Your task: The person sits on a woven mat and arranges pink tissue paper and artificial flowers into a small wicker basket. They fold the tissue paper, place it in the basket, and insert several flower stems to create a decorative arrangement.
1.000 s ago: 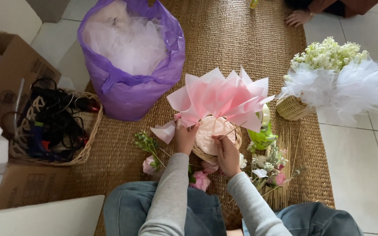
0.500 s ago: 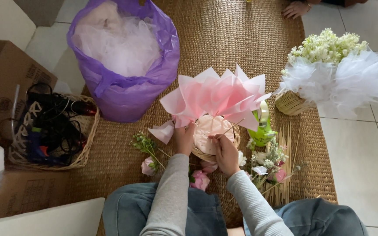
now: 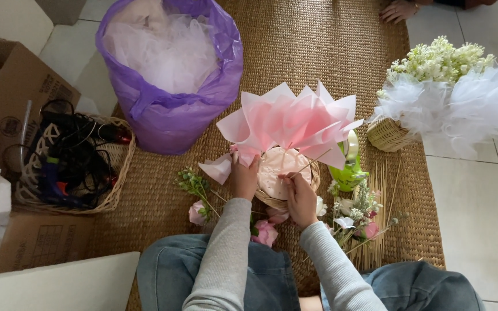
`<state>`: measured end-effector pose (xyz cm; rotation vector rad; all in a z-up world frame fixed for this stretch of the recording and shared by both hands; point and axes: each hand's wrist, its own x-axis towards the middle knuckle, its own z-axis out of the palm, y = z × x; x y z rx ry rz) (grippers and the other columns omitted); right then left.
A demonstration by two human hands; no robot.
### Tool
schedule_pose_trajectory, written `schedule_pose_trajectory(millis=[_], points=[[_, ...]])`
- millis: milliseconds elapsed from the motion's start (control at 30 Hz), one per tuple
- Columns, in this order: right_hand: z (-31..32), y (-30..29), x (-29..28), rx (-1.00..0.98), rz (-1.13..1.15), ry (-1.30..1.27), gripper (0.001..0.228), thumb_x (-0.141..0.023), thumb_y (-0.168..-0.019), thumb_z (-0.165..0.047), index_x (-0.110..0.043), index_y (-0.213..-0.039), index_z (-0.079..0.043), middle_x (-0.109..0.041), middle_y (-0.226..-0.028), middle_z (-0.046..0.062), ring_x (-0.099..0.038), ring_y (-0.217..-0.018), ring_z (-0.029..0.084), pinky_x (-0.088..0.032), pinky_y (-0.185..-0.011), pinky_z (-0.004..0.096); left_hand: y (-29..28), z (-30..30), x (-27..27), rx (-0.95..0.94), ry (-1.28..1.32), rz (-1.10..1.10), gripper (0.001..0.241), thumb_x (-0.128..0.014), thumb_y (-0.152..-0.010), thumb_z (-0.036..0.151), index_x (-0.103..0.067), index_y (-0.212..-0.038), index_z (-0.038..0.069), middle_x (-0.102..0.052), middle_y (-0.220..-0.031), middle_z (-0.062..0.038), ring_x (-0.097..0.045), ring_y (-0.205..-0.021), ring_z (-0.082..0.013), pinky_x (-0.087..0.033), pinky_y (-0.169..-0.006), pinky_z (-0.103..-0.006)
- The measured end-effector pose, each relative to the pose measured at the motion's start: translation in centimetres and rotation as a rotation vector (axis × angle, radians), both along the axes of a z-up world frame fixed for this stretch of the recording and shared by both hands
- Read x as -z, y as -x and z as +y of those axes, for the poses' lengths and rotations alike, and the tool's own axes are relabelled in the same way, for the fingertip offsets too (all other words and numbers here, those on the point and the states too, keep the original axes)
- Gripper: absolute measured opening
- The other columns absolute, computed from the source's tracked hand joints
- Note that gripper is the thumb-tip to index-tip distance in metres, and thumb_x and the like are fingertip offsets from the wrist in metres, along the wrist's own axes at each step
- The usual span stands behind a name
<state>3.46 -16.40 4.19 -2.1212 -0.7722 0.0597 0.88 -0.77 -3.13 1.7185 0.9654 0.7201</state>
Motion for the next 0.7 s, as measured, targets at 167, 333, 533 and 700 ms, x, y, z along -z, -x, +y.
schedule_pose_trajectory(millis=[167, 333, 533, 700], points=[[-0.1, -0.1, 0.3, 0.002, 0.003, -0.015, 0.018, -0.043, -0.097, -0.03, -0.053, -0.099, -0.016, -0.069, -0.092, 0.008, -0.064, -0.091, 0.034, -0.051, -0.075, 0.045, 0.4, -0.1, -2.6, 0.06, -0.138, -0.105, 0.049, -0.074, -0.076, 0.019, -0.055, -0.118, 0.0, -0.057, -0.115, -0.023, -0.049, -0.116, -0.0386, -0.038, -0.1, -0.0475], [-0.2, 0.0, 0.2, 0.004, -0.009, -0.014, 0.018, -0.043, -0.098, -0.03, -0.054, -0.099, -0.016, -0.068, -0.09, 0.009, -0.064, -0.089, 0.034, -0.051, -0.075, 0.044, 0.1, 0.5, 0.1, 0.142, -0.249, -0.131, 0.043, -0.073, -0.074, 0.015, -0.059, -0.111, -0.002, -0.057, -0.109, -0.023, -0.051, -0.111, -0.0402, -0.038, -0.099, -0.0481], [-0.2, 0.0, -0.3, 0.0, 0.009, -0.021, 0.018, -0.043, -0.097, -0.029, -0.054, -0.1, -0.014, -0.068, -0.09, 0.012, -0.064, -0.09, 0.035, -0.051, -0.075, 0.046, -0.8, 3.2, 4.3, 0.264, -0.362, -0.259, 0.036, -0.074, -0.074, 0.015, -0.058, -0.097, -0.008, -0.055, -0.092, -0.024, -0.053, -0.097, -0.0397, -0.036, -0.096, -0.0474], [-0.3, 0.0, -0.3, -0.009, 0.043, -0.007, 0.018, -0.042, -0.097, -0.03, -0.053, -0.099, -0.016, -0.07, -0.095, 0.005, -0.063, -0.093, 0.034, -0.05, -0.077, 0.047, -1.1, 3.9, 4.8, 0.376, -0.209, -0.313, 0.015, -0.075, -0.075, 0.016, -0.065, -0.077, 0.006, -0.054, -0.087, -0.007, -0.054, -0.094, -0.0271, -0.036, -0.094, -0.0379]])
